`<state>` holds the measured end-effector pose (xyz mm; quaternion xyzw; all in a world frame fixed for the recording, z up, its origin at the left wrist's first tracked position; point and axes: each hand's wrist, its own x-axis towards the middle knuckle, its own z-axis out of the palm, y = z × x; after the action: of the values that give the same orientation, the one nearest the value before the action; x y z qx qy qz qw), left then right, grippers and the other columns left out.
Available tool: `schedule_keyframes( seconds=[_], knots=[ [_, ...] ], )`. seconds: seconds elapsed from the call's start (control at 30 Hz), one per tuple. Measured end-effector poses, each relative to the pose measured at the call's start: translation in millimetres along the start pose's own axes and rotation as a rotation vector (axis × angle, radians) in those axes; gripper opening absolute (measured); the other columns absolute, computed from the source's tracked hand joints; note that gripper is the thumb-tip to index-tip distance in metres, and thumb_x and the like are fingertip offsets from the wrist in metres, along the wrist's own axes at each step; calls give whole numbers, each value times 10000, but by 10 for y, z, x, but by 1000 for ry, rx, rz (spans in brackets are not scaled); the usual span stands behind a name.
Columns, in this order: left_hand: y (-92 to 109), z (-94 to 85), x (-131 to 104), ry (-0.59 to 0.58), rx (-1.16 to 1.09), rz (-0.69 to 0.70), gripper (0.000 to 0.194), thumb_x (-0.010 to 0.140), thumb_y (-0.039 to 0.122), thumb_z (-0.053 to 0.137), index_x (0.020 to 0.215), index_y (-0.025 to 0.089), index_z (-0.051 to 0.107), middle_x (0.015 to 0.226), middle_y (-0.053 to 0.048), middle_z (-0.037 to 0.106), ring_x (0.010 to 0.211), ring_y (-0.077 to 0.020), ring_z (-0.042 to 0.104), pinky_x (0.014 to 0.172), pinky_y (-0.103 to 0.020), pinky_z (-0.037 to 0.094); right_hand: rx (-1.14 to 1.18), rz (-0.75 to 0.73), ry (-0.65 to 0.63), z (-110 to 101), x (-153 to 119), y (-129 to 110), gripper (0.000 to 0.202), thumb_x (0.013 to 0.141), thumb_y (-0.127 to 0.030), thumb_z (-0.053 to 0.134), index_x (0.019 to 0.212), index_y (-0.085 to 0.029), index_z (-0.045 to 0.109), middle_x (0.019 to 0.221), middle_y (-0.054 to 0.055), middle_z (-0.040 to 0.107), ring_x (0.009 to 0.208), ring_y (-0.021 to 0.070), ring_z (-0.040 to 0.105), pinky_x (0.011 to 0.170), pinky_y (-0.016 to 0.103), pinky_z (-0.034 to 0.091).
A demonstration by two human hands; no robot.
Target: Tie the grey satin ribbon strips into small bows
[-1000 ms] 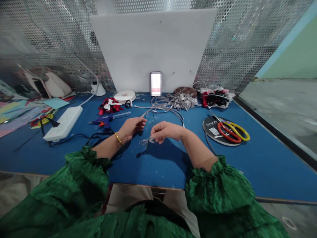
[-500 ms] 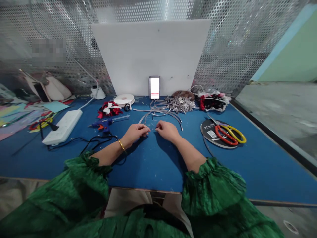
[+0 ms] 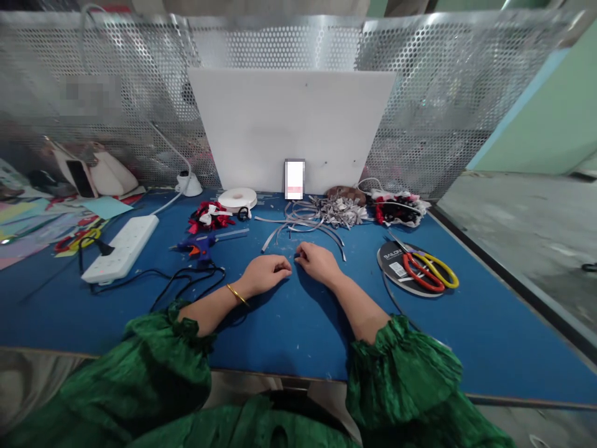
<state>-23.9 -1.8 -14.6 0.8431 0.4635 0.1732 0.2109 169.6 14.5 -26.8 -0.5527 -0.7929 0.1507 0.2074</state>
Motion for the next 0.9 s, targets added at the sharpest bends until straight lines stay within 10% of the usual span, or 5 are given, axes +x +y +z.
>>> schedule_keyframes(
  seconds=[0.47,0.67,0.9],
  knots=[
    [-2,27,-28,17,33,40,140,799,340,602,851,236,679,876,-21,706,850,-194,624,717,-295,434,51,77,53,93,8,47,161,845,-283,562,961,-212,648,790,16,652,720,168,585,644,265,407],
    [-16,29,-33,14,38,46,132,795,343,604,831,232,667,858,-19,705,826,-191,628,681,-293,424,-165,9,234,46,211,67,284,912,-235,466,1085,-206,690,1196,104,627,969,220,616,840,326,463],
    [-26,16,-30,0,28,52,144,799,342,596,848,232,675,873,-12,712,850,-190,632,695,-289,429,-343,-122,128,99,594,141,326,945,-257,435,1123,-166,692,1298,130,609,1244,258,488,1044,406,369]
  ],
)
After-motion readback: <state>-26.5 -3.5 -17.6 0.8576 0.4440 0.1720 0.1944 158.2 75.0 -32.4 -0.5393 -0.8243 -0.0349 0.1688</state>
